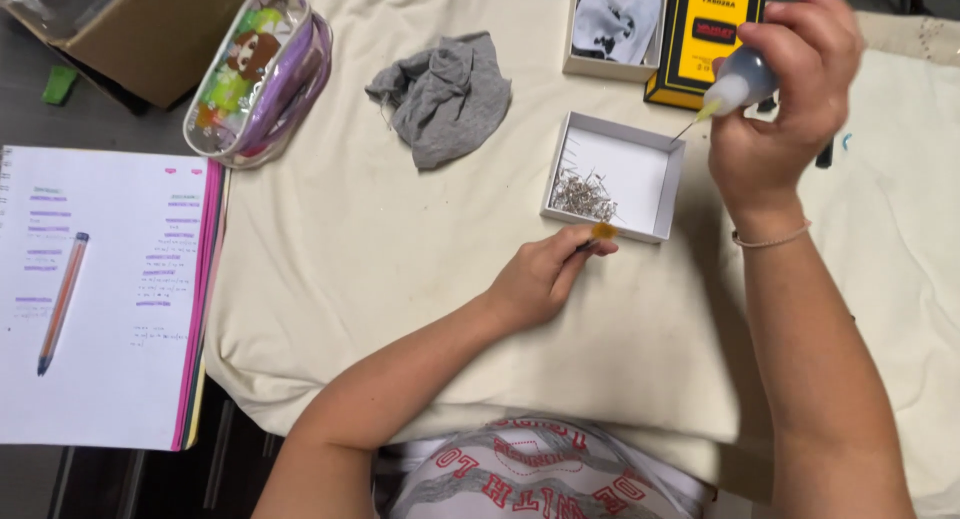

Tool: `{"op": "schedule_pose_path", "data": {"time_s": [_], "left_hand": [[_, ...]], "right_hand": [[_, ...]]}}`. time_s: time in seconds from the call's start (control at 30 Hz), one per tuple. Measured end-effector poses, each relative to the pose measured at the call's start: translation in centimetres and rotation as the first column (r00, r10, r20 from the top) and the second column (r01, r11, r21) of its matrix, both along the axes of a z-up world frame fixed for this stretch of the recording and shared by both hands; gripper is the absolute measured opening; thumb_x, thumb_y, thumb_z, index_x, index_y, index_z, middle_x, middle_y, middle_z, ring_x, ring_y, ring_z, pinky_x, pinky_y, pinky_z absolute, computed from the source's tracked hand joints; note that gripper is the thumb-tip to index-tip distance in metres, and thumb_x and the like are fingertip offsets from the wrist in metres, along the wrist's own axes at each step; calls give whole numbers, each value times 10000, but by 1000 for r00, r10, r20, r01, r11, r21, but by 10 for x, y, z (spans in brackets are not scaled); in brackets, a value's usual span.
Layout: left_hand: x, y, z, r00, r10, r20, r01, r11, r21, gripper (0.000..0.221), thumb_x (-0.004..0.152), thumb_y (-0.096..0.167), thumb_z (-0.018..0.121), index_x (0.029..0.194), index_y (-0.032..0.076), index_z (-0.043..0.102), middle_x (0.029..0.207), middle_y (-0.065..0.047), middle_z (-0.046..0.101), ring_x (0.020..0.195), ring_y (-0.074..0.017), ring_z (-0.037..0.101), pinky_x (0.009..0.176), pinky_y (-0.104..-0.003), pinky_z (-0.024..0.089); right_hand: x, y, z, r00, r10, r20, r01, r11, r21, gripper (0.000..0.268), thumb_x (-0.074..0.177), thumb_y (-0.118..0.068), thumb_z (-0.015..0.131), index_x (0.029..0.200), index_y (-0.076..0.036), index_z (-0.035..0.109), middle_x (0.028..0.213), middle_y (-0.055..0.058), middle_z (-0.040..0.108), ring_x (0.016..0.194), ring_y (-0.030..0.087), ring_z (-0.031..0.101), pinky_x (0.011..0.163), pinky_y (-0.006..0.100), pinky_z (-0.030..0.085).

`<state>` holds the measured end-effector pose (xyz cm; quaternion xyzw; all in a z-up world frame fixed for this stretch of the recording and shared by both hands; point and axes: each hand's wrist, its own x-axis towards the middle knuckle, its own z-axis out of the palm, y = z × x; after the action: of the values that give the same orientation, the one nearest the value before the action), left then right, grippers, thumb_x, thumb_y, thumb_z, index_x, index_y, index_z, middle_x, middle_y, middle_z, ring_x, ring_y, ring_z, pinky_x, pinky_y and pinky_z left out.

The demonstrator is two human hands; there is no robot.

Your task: Applying liquid to the inner rim of a small box containing metal pins using a brush and a squeeze bottle.

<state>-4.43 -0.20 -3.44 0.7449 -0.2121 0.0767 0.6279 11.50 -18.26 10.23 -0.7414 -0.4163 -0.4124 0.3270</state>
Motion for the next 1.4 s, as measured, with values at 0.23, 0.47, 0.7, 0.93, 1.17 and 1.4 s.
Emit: {"op": "schedule_pose_path", "data": {"time_s": [0.23,0.47,0.7,0.93,1.17,1.4], "left_hand": [[0,-2,-3,1000,-11,20,11,1000,11,380,1078,-15,436,1424,139,461,1245,-50,722,1149,-206,738,1046,-337,596],[1,-4,-4,993,23,113,-31,997,71,298,1094,41,496,1377,131,486,1237,-10,710,1101,-197,739,904,-336,616],[1,-3,-1,990,8,138,-15,998,55,262,1098,40,484,1354,93,485,1218,-55,708,1108,-210,736,937,-340,610],[0,-4,0,991,16,134,-26,997,78,269,1100,52,487,1360,118,483,1215,-34,714,1092,-205,741,888,-337,615],[0,-3,1,991,18,136,-30,996,84,270,1098,51,490,1360,118,484,1205,-34,715,1081,-204,744,874,-339,616],[0,-3,-1,990,14,143,-28,995,98,270,1099,58,483,1364,115,475,1212,-49,721,1087,-210,750,874,-346,619]], "right_hand": [[-31,-13,35,892,170,418,-79,971,-226,161,1121,51,602,1091,105,752,1273,243,653,1279,434,514,838,699,478],[-37,-21,39,865,234,443,-79,937,-340,214,1063,144,667,976,111,861,1049,259,789,1128,460,625,970,701,473],[-47,-19,48,872,216,439,-41,927,-374,235,1067,167,680,952,107,876,1023,235,815,1093,436,643,963,679,483],[-50,-14,52,875,224,429,-55,927,-372,216,1073,175,680,977,116,864,1025,251,812,1064,438,640,932,678,485],[-51,-20,48,883,207,422,-42,929,-368,226,1079,153,667,979,122,868,1013,252,826,1030,460,661,971,689,475],[-53,-12,50,890,179,419,-23,936,-350,187,1085,154,681,982,104,829,1033,243,810,1060,448,665,941,677,489]]}}
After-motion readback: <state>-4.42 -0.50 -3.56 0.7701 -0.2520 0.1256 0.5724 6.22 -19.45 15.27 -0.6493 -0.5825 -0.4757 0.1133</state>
